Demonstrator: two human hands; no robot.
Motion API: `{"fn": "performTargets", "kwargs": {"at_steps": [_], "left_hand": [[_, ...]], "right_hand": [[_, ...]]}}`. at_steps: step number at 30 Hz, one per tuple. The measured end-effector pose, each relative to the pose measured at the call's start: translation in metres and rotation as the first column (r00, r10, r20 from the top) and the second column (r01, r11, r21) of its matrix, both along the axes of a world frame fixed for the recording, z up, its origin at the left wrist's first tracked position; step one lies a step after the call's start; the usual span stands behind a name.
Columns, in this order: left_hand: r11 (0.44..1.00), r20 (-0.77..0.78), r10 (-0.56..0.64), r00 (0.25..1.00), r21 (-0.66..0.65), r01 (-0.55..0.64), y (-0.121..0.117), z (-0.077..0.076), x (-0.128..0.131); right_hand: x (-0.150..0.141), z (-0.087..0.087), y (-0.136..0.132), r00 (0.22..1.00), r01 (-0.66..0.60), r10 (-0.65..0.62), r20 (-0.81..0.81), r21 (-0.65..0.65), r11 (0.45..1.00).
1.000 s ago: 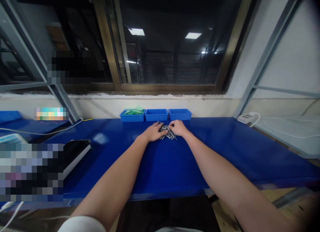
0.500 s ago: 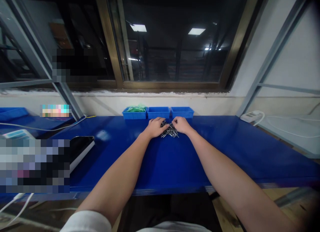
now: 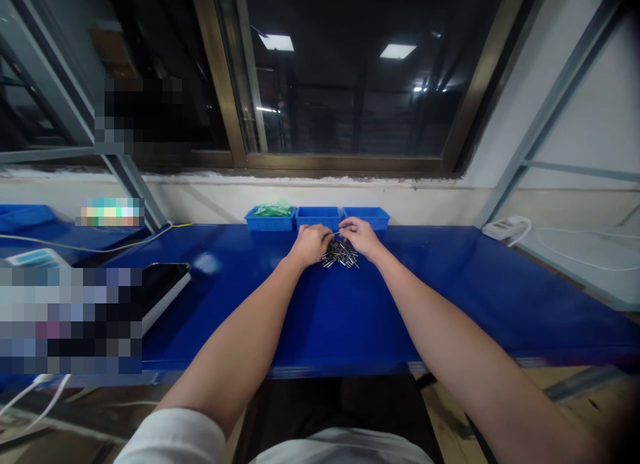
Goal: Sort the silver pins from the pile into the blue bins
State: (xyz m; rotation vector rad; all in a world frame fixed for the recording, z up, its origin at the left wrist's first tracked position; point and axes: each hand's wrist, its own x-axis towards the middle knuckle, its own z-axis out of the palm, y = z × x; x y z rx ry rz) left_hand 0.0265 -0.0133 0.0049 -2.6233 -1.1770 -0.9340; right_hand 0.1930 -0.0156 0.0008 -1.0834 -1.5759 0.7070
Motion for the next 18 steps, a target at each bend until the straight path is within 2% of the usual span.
{"fn": "performTargets", "kwargs": {"at_steps": [3,7,13,18], "left_hand": [[1.000,-0.004,0.000,1.000,-0.016,0.000,-0.002,0.001,0.001],[0.999,0.004,0.014,1.000,-0.044,-0.013,-0.005,0.001,0.000],[0.982,0.012,0.165,0.986,-0.098,-0.163,0.000,-0.005,-0.004],[0.950,0.033,0.292,0.956,-0.125,-0.286,0.005,-0.006,-0.008]], "right_hand": [[0.000,0.003,-0.004,0.993,-0.071,0.068,-0.097,-0.027,0.997],[0.004,0.005,-0.006,0.983,-0.040,0.020,-0.181,-0.106,0.994],[0.014,0.000,0.000,0.981,0.174,-0.183,-0.062,-0.134,0.976],[0.015,0.002,0.002,0.981,0.193,-0.194,0.004,-0.139,0.971]]}}
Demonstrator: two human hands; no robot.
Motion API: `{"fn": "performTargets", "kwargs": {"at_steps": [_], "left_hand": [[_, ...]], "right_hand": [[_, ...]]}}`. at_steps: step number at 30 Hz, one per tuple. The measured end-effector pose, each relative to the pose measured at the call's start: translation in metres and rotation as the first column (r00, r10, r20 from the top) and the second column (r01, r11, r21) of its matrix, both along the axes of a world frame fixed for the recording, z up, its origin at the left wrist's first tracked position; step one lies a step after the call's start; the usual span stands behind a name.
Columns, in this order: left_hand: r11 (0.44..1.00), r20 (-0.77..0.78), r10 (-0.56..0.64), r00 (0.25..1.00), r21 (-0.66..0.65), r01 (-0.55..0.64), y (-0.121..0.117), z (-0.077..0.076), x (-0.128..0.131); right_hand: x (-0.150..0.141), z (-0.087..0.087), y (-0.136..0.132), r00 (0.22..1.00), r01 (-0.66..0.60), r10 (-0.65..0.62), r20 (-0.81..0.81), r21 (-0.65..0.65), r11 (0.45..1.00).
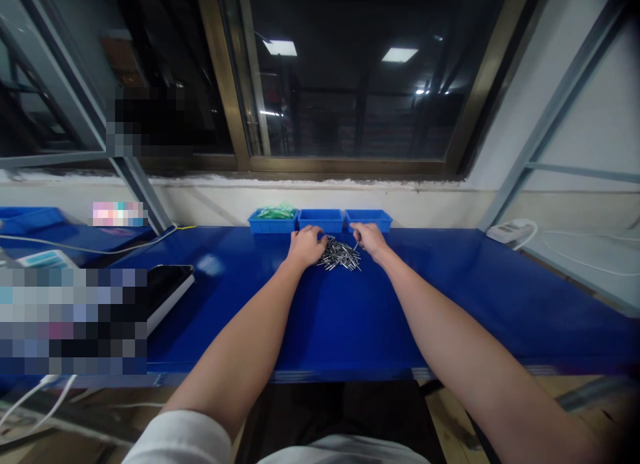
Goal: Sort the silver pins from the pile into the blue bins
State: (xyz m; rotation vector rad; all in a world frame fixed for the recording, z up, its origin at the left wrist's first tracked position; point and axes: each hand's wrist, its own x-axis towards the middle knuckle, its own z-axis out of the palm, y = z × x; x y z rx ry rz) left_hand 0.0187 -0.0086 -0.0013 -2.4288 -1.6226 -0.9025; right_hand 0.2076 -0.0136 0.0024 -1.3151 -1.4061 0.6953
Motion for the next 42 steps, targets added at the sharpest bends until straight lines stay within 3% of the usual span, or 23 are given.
{"fn": "performTargets", "kwargs": {"at_steps": [7,12,15,19,23,28,35,42], "left_hand": [[0.993,-0.002,0.109,0.994,-0.052,-0.109,0.001,0.000,-0.003],[0.990,-0.018,0.112,0.994,-0.080,-0.113,0.003,-0.003,-0.003],[0.990,-0.026,0.103,0.994,-0.089,-0.105,0.005,-0.004,-0.003],[0.990,-0.033,0.063,0.997,-0.122,-0.067,0.007,-0.005,-0.003],[0.985,-0.030,-0.064,0.997,-0.165,0.059,0.006,-0.008,0.000],[0.947,-0.045,-0.254,0.966,-0.213,0.239,0.007,-0.017,0.001],[0.929,-0.061,-0.291,0.955,-0.256,0.266,0.009,-0.019,0.000],[0.923,-0.098,-0.287,0.953,-0.295,0.247,0.005,-0.014,0.001]], "right_hand": [[-0.003,0.007,0.009,0.993,-0.044,0.041,-0.113,-0.024,0.999],[-0.013,0.018,0.016,0.916,-0.244,0.254,-0.310,0.073,0.967],[-0.012,0.017,0.015,0.892,-0.319,0.303,-0.336,0.007,0.948],[0.000,0.006,0.010,0.963,-0.197,0.170,-0.211,-0.113,0.974],[0.006,-0.004,0.007,0.998,-0.021,0.026,0.057,-0.079,0.997],[0.003,-0.012,0.004,0.888,-0.027,-0.006,0.459,0.065,0.998],[-0.002,-0.010,-0.002,0.861,-0.138,0.093,0.500,0.054,0.989],[-0.006,-0.008,-0.005,0.835,-0.147,0.100,0.541,0.045,0.988]]}}
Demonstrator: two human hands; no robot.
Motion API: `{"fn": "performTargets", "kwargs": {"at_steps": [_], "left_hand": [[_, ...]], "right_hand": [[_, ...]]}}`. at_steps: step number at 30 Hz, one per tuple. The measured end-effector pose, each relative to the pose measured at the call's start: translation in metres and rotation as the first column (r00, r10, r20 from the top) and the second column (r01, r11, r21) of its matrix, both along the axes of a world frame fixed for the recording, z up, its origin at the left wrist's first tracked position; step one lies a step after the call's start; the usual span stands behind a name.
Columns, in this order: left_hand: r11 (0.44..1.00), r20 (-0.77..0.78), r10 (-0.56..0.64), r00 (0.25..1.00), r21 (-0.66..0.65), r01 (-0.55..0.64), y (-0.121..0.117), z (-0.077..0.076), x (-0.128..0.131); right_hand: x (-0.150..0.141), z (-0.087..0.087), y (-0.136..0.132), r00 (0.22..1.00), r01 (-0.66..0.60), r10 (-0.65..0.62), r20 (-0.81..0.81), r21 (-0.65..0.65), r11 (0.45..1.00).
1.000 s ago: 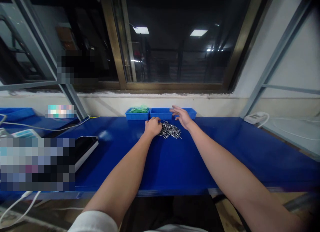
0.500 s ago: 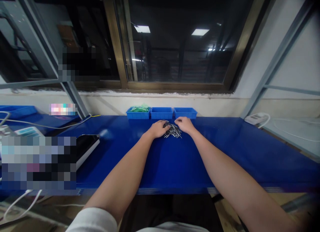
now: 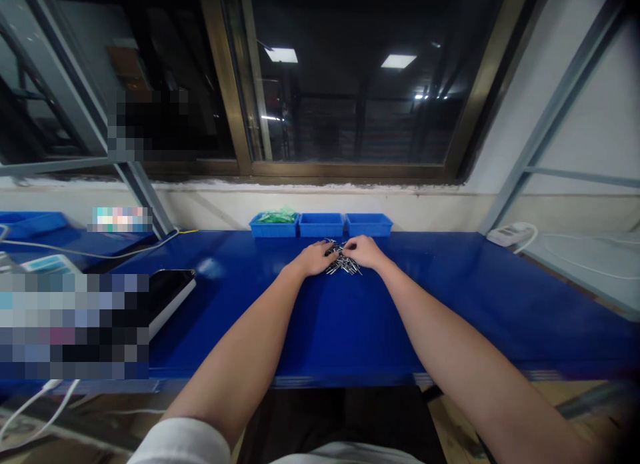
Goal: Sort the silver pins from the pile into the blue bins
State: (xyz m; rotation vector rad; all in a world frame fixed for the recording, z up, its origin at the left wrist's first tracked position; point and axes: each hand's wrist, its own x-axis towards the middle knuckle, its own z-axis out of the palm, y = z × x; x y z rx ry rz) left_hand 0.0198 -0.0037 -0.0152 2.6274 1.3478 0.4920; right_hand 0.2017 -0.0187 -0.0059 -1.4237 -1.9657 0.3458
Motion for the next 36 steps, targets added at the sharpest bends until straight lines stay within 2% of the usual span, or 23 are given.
{"fn": "performTargets", "kwargs": {"at_steps": [4,7,10,12,18,24,28,32,36], "left_hand": [[0.999,0.010,0.033,0.999,0.028,-0.034,-0.002,0.002,0.001],[0.994,0.038,0.048,0.998,0.093,-0.051,-0.005,0.006,0.002],[0.977,0.114,-0.023,0.993,0.213,-0.002,-0.010,0.014,0.003],[0.962,0.176,-0.070,0.982,0.271,0.021,-0.014,0.019,0.004],[0.963,0.252,-0.141,0.957,0.257,0.075,-0.018,0.026,0.008],[0.957,0.257,-0.064,0.964,0.290,-0.014,-0.017,0.026,0.007],[0.954,0.259,-0.002,0.966,0.289,-0.076,-0.017,0.026,0.006],[0.957,0.274,-0.015,0.962,0.283,-0.065,-0.016,0.024,0.007],[0.950,0.338,0.003,0.941,0.293,-0.108,-0.013,0.022,0.006]], "right_hand": [[-0.002,0.001,0.002,0.997,0.010,-0.009,-0.076,0.014,1.000],[-0.004,0.002,0.005,0.965,0.014,-0.002,-0.264,0.044,0.999],[-0.006,0.003,0.006,0.887,-0.075,0.062,-0.457,-0.010,0.997],[-0.008,0.004,0.005,0.847,-0.160,0.107,-0.520,-0.058,0.985],[-0.011,0.007,-0.001,0.778,-0.212,0.117,-0.618,-0.082,0.974],[-0.008,0.007,0.001,0.783,-0.152,0.055,-0.620,-0.105,0.983],[-0.005,0.008,0.000,0.696,-0.193,0.059,-0.715,-0.106,0.975],[-0.002,0.011,-0.002,0.625,-0.231,0.064,-0.778,-0.106,0.967],[0.004,0.012,0.001,0.557,-0.161,0.020,-0.831,-0.084,0.983]]}}
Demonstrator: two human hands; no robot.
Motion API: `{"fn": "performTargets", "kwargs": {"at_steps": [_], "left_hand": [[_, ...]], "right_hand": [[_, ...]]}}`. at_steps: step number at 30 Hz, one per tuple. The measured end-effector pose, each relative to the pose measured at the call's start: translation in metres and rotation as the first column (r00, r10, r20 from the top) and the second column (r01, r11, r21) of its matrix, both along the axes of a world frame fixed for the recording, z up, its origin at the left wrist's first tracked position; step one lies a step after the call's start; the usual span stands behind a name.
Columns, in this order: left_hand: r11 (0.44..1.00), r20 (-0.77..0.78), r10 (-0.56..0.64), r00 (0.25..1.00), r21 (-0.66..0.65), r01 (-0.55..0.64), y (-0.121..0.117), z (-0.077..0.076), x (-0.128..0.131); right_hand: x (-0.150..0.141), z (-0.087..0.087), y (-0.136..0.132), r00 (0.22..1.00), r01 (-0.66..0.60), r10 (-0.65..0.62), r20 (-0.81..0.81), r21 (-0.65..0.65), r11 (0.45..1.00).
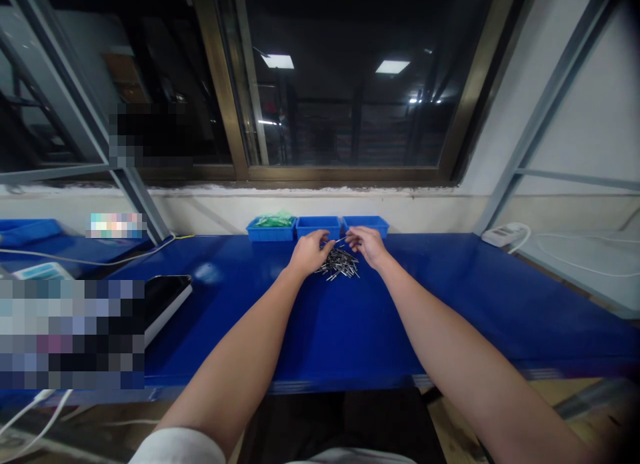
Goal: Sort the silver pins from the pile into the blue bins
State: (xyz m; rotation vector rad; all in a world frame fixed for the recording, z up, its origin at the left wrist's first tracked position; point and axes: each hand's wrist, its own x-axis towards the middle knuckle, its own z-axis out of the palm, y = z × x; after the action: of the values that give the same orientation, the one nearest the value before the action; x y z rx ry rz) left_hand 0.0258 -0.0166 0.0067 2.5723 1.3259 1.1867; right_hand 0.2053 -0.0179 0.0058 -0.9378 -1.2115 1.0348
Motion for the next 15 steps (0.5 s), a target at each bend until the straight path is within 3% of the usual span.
{"fn": "performTargets", "kwargs": {"at_steps": [7,15], "left_hand": [[0.993,-0.040,0.109,0.993,-0.033,-0.110,0.010,-0.008,-0.008],[0.972,-0.211,0.071,0.975,-0.206,-0.116,0.016,-0.016,-0.010]], "right_hand": [[0.030,-0.007,0.019,0.958,0.285,-0.286,-0.018,-0.050,0.957],[0.037,-0.013,0.024,0.943,0.329,-0.321,0.090,-0.099,0.939]]}}
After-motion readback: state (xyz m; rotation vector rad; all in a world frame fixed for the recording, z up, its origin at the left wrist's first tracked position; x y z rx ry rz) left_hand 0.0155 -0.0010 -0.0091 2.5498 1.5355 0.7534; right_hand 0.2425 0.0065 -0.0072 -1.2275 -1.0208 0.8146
